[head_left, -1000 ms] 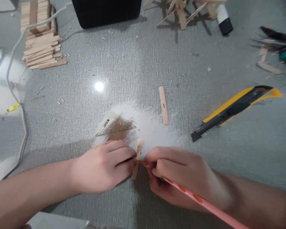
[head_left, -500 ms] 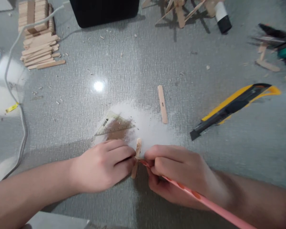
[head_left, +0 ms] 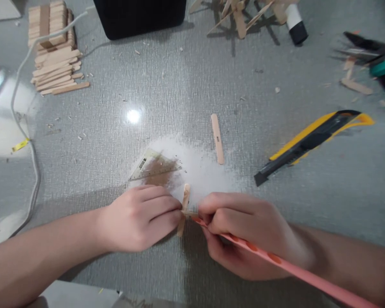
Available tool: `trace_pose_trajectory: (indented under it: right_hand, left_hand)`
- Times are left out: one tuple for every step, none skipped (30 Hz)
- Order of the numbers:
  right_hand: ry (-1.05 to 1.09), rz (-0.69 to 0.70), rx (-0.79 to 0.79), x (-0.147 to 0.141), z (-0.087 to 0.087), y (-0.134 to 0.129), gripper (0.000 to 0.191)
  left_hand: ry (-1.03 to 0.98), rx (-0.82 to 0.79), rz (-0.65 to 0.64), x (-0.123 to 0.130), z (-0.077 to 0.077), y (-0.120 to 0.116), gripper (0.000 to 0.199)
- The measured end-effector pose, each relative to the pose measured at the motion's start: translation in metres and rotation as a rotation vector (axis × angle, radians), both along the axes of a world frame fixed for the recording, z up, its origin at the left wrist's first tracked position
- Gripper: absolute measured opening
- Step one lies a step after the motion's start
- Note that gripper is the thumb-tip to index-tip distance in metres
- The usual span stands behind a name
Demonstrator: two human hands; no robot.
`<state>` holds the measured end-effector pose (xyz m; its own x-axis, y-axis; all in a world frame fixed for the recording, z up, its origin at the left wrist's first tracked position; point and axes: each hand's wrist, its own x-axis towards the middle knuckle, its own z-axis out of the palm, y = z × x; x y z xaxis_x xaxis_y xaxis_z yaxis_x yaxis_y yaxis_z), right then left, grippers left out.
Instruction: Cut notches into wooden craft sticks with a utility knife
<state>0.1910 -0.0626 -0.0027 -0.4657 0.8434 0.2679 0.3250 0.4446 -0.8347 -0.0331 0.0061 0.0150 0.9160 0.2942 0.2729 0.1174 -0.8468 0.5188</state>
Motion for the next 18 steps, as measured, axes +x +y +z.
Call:
trace_pose_trajectory:
  right_hand:
    - [0.006, 0.005, 0.004, 0.001, 0.000, -0.001, 0.024]
    - [0.010, 0.011, 0.011, 0.001, 0.000, -0.001, 0.024]
    - [0.013, 0.020, 0.017, 0.001, 0.000, -0.002, 0.023]
    - [0.017, 0.027, 0.020, 0.002, 0.001, -0.002, 0.023]
    - [0.022, 0.033, 0.022, 0.002, 0.001, -0.002, 0.023]
    - [0.029, 0.036, 0.028, 0.003, 0.002, -0.002, 0.023]
    - [0.041, 0.038, 0.037, 0.004, 0.003, -0.002, 0.023]
    - [0.056, 0.035, 0.051, 0.005, 0.004, -0.002, 0.024]
    - [0.072, 0.023, 0.071, 0.007, 0.006, -0.002, 0.025]
    - [0.084, 0.004, 0.092, 0.009, 0.006, -0.002, 0.027]
    - [0.090, -0.021, 0.105, 0.010, 0.007, -0.002, 0.029]
    - [0.092, -0.055, 0.108, 0.012, 0.007, -0.003, 0.031]
    - [0.088, -0.089, 0.117, 0.013, 0.006, -0.003, 0.033]
    - [0.082, -0.127, 0.134, 0.014, 0.006, -0.004, 0.034]
    - [0.073, -0.150, 0.156, 0.014, 0.004, -0.004, 0.035]
    - [0.057, -0.153, 0.182, 0.013, 0.003, -0.004, 0.034]
    - [0.024, -0.135, 0.204, 0.012, 0.002, -0.003, 0.031]
    - [-0.032, -0.104, 0.216, 0.011, 0.000, -0.002, 0.027]
  left_hand:
    - [-0.014, 0.018, -0.004, 0.000, 0.001, 0.000, 0.022]
    - [-0.024, 0.035, -0.007, -0.001, 0.001, 0.000, 0.021]
    - [-0.029, 0.046, -0.006, -0.001, 0.002, 0.000, 0.020]
    - [-0.027, 0.045, -0.005, -0.002, 0.002, 0.000, 0.019]
    - [-0.021, 0.030, -0.005, -0.002, 0.002, 0.000, 0.020]
    - [-0.016, 0.002, -0.009, -0.002, 0.001, 0.000, 0.020]
    - [-0.015, -0.033, -0.014, -0.002, 0.000, 0.000, 0.020]
    - [-0.019, -0.069, -0.020, -0.002, -0.001, 0.000, 0.018]
    - [-0.028, -0.100, -0.028, -0.003, -0.002, 0.000, 0.015]
    - [-0.039, -0.126, -0.036, -0.003, -0.004, 0.000, 0.012]
    - [-0.053, -0.145, -0.043, -0.003, -0.005, 0.000, 0.008]
    - [-0.066, -0.158, -0.046, -0.003, -0.007, 0.000, 0.006]
    - [-0.080, -0.167, -0.045, -0.003, -0.008, -0.001, 0.005]
    - [-0.093, -0.174, -0.043, -0.003, -0.008, -0.001, 0.005]
    - [-0.103, -0.179, -0.041, -0.003, -0.009, -0.001, 0.006]
    - [-0.111, -0.182, -0.043, -0.003, -0.009, -0.001, 0.006]
    - [-0.116, -0.180, -0.049, -0.003, -0.009, -0.001, 0.007]
    - [-0.114, -0.172, -0.058, -0.003, -0.009, -0.001, 0.007]
